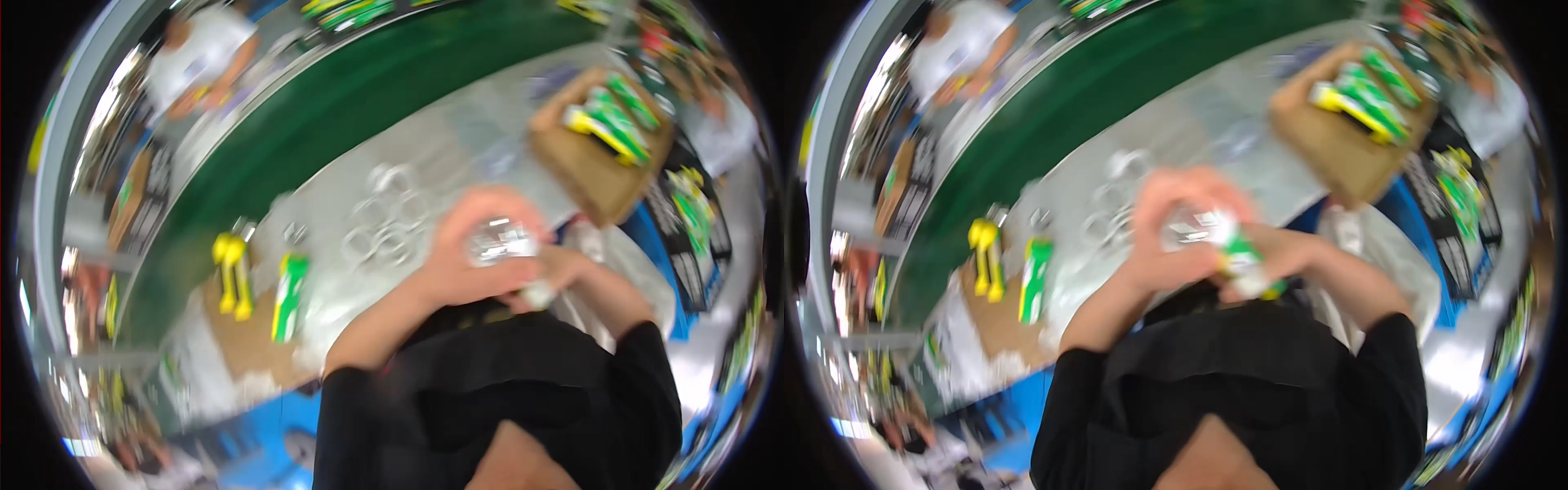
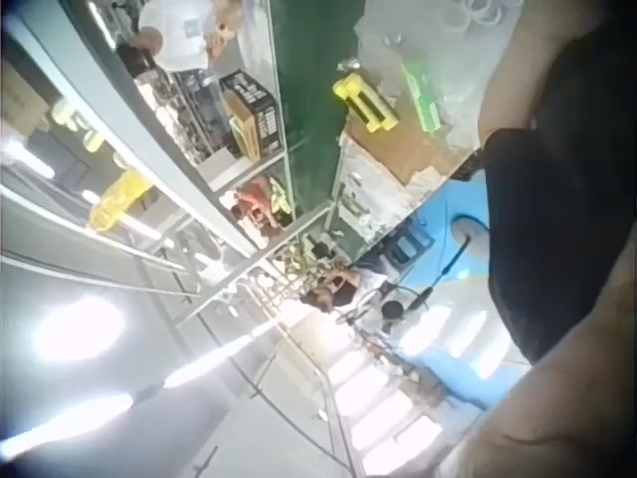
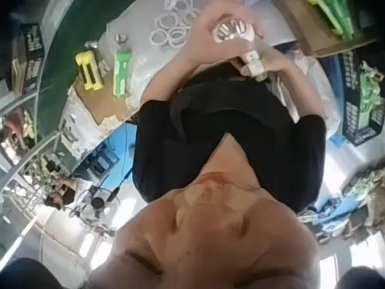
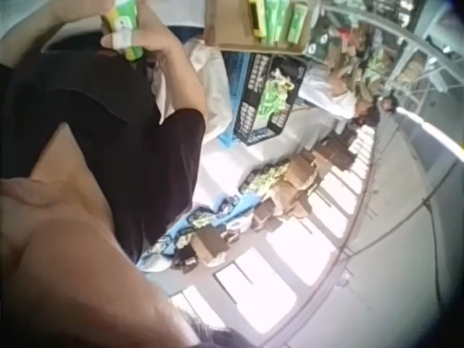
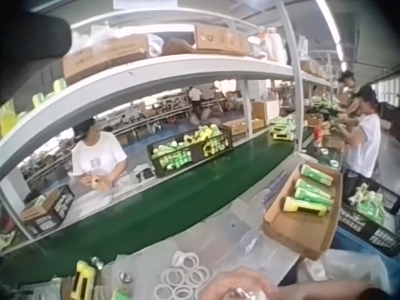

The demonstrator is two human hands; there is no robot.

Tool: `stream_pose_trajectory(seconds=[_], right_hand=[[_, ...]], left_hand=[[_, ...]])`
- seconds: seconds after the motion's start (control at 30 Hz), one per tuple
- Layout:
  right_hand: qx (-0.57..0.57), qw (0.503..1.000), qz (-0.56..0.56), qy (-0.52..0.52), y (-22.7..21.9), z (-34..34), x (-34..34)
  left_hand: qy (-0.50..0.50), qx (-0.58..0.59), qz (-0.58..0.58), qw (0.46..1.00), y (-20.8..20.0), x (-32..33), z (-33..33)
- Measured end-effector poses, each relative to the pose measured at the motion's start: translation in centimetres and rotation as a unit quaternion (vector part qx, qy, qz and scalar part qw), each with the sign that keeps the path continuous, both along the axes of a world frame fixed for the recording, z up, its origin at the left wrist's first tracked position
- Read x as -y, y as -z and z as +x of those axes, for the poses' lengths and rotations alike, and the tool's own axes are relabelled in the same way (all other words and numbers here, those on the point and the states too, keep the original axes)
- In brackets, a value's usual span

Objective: The worker is assembling flashlight components, specifically attaching the reflector and lens assemblies to the main body casings on a factory assembly line.

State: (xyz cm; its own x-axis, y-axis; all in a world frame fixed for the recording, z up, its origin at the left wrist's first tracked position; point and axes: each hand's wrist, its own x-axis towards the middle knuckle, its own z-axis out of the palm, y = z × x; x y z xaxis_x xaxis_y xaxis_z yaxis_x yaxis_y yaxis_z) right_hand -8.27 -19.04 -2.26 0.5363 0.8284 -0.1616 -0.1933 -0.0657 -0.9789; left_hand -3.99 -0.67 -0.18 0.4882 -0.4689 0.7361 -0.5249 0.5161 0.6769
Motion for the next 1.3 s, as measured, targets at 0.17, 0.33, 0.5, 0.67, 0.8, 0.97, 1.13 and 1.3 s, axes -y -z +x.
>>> stream_pose_trajectory(seconds=[0.17,0.33,0.5,0.67,0.8,0.97,1.13,1.3], right_hand=[[0.294,0.839,-0.185,0.420,-2.6,2.8,5.5],[0.413,0.678,-0.436,0.423,1.1,9.5,19.5],[0.389,0.639,-0.578,0.326,6.6,11.6,27.0],[0.490,0.697,-0.333,0.404,-1.6,8.1,8.8],[0.358,0.895,-0.122,0.234,-0.2,6.3,-2.0],[0.120,0.937,0.139,0.298,1.8,3.6,-7.3],[0.048,0.956,0.152,0.247,2.3,0.2,-3.5],[-0.007,0.975,0.154,0.163,1.8,-1.8,-1.8]], left_hand=[[-0.310,0.021,0.121,0.943,0.1,-4.5,1.0],[-0.593,0.063,0.391,0.701,4.0,-21.4,-1.2],[-0.580,-0.084,0.520,0.622,6.7,-28.5,-5.8],[-0.595,-0.167,0.396,0.680,4.1,-24.5,-4.3],[-0.467,-0.210,0.178,0.840,3.7,-16.9,-2.6],[-0.352,-0.061,0.274,0.893,1.4,-7.5,-3.2],[-0.389,0.045,0.190,0.900,1.3,-5.1,0.2],[-0.154,-0.149,0.143,0.966,2.9,-1.2,1.2]])
